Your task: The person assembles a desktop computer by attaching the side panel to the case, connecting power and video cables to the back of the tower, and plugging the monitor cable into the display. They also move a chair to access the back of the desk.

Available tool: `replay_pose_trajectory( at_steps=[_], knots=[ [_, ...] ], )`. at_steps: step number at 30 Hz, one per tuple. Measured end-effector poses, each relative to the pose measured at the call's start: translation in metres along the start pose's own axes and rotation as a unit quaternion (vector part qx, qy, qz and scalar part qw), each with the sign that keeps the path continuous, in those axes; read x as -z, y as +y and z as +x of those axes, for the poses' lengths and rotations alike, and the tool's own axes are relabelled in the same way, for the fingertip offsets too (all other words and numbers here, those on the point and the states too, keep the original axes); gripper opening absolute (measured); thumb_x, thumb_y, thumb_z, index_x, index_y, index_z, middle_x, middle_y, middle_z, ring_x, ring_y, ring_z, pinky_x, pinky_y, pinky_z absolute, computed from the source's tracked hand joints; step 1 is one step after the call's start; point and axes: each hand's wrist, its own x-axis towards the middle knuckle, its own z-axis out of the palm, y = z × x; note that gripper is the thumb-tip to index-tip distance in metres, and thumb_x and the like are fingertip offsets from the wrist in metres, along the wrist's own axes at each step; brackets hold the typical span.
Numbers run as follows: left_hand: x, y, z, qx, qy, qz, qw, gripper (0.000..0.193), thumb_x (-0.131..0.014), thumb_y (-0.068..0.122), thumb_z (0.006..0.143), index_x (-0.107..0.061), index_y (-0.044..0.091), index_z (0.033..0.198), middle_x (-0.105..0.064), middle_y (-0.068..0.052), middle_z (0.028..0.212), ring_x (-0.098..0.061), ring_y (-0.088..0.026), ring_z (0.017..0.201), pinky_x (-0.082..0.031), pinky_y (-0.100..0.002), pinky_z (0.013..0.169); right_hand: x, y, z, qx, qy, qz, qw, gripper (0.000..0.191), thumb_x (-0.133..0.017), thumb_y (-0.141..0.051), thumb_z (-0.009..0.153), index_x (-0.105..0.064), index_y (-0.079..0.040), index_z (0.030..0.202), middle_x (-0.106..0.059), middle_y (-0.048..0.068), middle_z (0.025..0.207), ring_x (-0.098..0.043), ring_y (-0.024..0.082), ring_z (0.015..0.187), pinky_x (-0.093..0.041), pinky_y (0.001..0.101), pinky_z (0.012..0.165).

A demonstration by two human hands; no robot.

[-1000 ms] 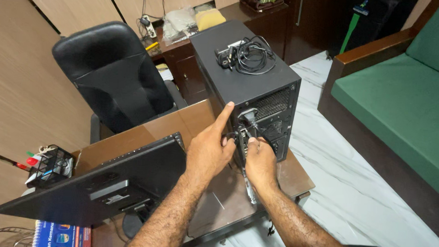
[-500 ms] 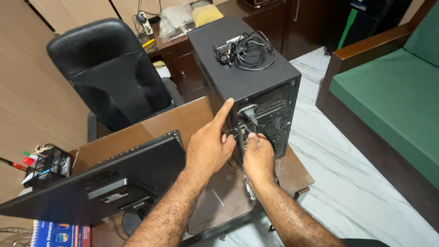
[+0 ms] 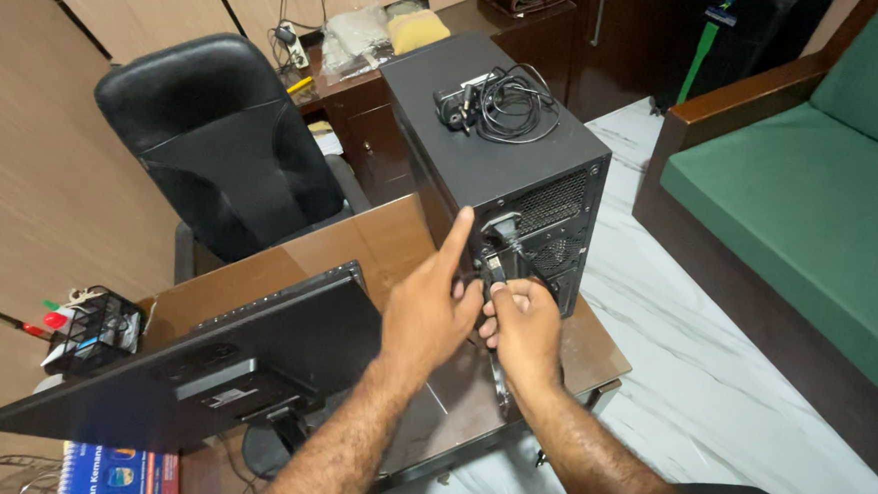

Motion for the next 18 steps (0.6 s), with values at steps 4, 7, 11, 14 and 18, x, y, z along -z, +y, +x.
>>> replay_pose_trajectory(
  at_steps=[4, 7, 11, 14, 18],
  knots=[
    [-0.028, -0.007, -0.027, 0.008, 0.031, -0.072, 0.997, 0.065, -0.069, 0.028, 0.095, -0.042, 0.026, 0.154, -0.071, -0.008, 0.084, -0.074, -0.029, 0.076, -0.058, -0.044, 0.07, 0.007, -0.014, -0.016, 0.172, 0.046, -0.332, 0.926, 0.019, -0.064, -0.027, 0.095, -0.066, -0.008, 0.094, -0.075, 0.008, 0.072, -0.072, 0.023, 0.061, -0.054, 0.0384, 0.055],
    [-0.036, -0.009, -0.028, 0.029, 0.027, -0.069, 0.997, 0.067, -0.067, 0.028, 0.097, -0.04, 0.023, 0.157, -0.072, -0.006, 0.077, -0.075, -0.028, 0.072, -0.059, -0.044, 0.069, 0.014, -0.022, -0.018, 0.261, 0.069, -0.461, 0.845, 0.019, -0.068, -0.03, 0.094, -0.071, -0.012, 0.095, -0.076, 0.01, 0.08, -0.072, 0.035, 0.071, -0.055, 0.0474, 0.061],
    [-0.023, -0.006, -0.003, -0.01, 0.031, 0.018, 0.999, 0.086, -0.07, 0.03, 0.09, -0.024, 0.02, 0.162, -0.071, -0.008, 0.074, -0.072, -0.033, 0.066, -0.058, -0.048, 0.062, 0.019, -0.025, -0.009, 0.313, 0.09, -0.491, 0.808, 0.018, -0.068, -0.031, 0.092, -0.075, -0.014, 0.095, -0.074, 0.012, 0.081, -0.071, 0.037, 0.071, -0.055, 0.0496, 0.062],
    [-0.01, 0.002, 0.01, 0.009, -0.009, 0.066, 0.998, 0.095, -0.071, 0.029, 0.085, -0.018, 0.019, 0.163, -0.071, -0.01, 0.071, -0.07, -0.036, 0.063, -0.057, -0.05, 0.061, 0.019, -0.024, -0.002, 0.309, 0.088, -0.51, 0.798, 0.018, -0.068, -0.03, 0.093, -0.075, -0.013, 0.094, -0.073, 0.013, 0.078, -0.07, 0.037, 0.07, -0.055, 0.0506, 0.062],
    [-0.002, 0.01, 0.015, 0.017, -0.016, 0.104, 0.994, 0.095, -0.07, 0.027, 0.083, -0.019, 0.025, 0.163, -0.071, -0.012, 0.07, -0.07, -0.037, 0.063, -0.057, -0.051, 0.062, 0.018, -0.021, 0.003, 0.301, 0.093, -0.516, 0.797, 0.018, -0.068, -0.029, 0.093, -0.075, -0.013, 0.092, -0.073, 0.014, 0.076, -0.07, 0.038, 0.069, -0.054, 0.052, 0.062]
  ],
)
